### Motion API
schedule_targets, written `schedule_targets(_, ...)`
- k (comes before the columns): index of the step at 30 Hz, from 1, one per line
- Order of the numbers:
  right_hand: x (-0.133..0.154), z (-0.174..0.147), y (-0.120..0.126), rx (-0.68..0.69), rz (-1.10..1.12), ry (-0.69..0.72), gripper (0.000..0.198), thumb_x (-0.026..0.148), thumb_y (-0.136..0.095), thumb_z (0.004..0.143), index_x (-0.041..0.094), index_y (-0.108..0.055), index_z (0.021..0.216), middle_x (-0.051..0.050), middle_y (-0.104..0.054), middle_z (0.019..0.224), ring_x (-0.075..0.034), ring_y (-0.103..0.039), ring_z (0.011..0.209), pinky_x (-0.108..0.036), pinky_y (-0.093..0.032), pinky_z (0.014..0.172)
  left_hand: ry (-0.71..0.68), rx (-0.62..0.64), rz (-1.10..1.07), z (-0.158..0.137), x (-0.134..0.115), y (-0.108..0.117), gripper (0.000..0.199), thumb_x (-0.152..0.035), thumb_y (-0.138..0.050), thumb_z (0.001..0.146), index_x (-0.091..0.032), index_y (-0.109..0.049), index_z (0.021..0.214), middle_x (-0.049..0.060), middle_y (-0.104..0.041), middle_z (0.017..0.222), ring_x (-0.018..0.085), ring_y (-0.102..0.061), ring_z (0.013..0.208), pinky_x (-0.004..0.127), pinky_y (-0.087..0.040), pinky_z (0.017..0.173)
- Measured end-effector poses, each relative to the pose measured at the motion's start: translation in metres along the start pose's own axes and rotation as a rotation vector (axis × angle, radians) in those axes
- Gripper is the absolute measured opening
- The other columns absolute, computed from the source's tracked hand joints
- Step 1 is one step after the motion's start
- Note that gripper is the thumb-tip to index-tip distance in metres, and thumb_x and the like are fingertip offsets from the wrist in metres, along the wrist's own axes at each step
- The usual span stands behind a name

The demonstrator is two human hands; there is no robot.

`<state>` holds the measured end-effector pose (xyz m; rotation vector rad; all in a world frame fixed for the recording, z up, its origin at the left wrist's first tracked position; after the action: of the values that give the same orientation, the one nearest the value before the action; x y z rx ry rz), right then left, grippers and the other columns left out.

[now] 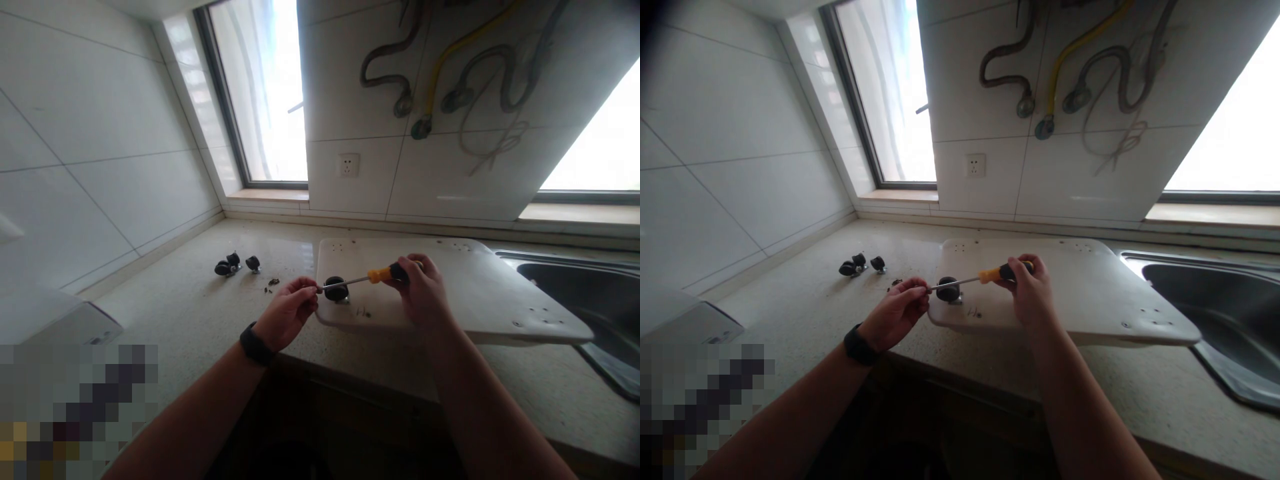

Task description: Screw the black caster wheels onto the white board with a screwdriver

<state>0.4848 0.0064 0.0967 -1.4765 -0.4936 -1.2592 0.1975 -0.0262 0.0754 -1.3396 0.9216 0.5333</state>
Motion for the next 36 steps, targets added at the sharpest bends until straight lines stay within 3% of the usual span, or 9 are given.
schedule_targets(9, 0.006, -0.001, 0.002, -0.027, -0.044, 0.059, 0.055, 0.046, -0.095, 0.06, 0.021, -0.058, 0.092, 0.001, -0.061, 0.084, -0.015, -0.067, 0.077, -0.03, -0.066, 0.058, -0.049, -0.027, 0.068, -0.001, -0.001, 0.0, 0.024, -0.021, -0.088, 0.075, -0.014, -0.07, 0.09, 0.001, -0.069, 0.084, 0.008, -0.06, 0.068, 0.02, -0.05, 0.068)
schedule_targets(23, 0.012, -0.003, 0.0, 0.003, -0.085, 0.143, 0.052, 0.045, -0.093, 0.064, 0.023, -0.056, 0.094, 0.001, -0.063, 0.087, -0.014, -0.065, 0.079, -0.029, -0.065, 0.061, -0.279, -0.103, 0.318, -0.004, -0.014, 0.005, 0.018, -0.02, -0.082, 0.082, -0.017, -0.069, 0.094, -0.002, -0.067, 0.084, 0.009, -0.062, 0.07, 0.022, -0.047, 0.067)
schedule_targets(36, 0.017, -0.009, -0.01, 0.069, -0.044, 0.147, 0.053, 0.043, -0.093, 0.064, 0.024, -0.053, 0.094, 0.002, -0.064, 0.089, -0.014, -0.066, 0.079, -0.028, -0.064, 0.06, -0.325, -0.121, 0.265, -0.007, -0.009, 0.002, 0.022, -0.025, -0.077, 0.084, -0.019, -0.062, 0.099, -0.002, -0.065, 0.089, 0.009, -0.063, 0.07, 0.024, -0.051, 0.068)
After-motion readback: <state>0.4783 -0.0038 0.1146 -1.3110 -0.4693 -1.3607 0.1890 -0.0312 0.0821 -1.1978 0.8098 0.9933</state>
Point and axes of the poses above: each hand's wrist, its own z-axis towards the middle knuckle, its own y-axis out of the back of the hand, x = y × z, the point moved 9 cm from there along z, towards the middle knuckle
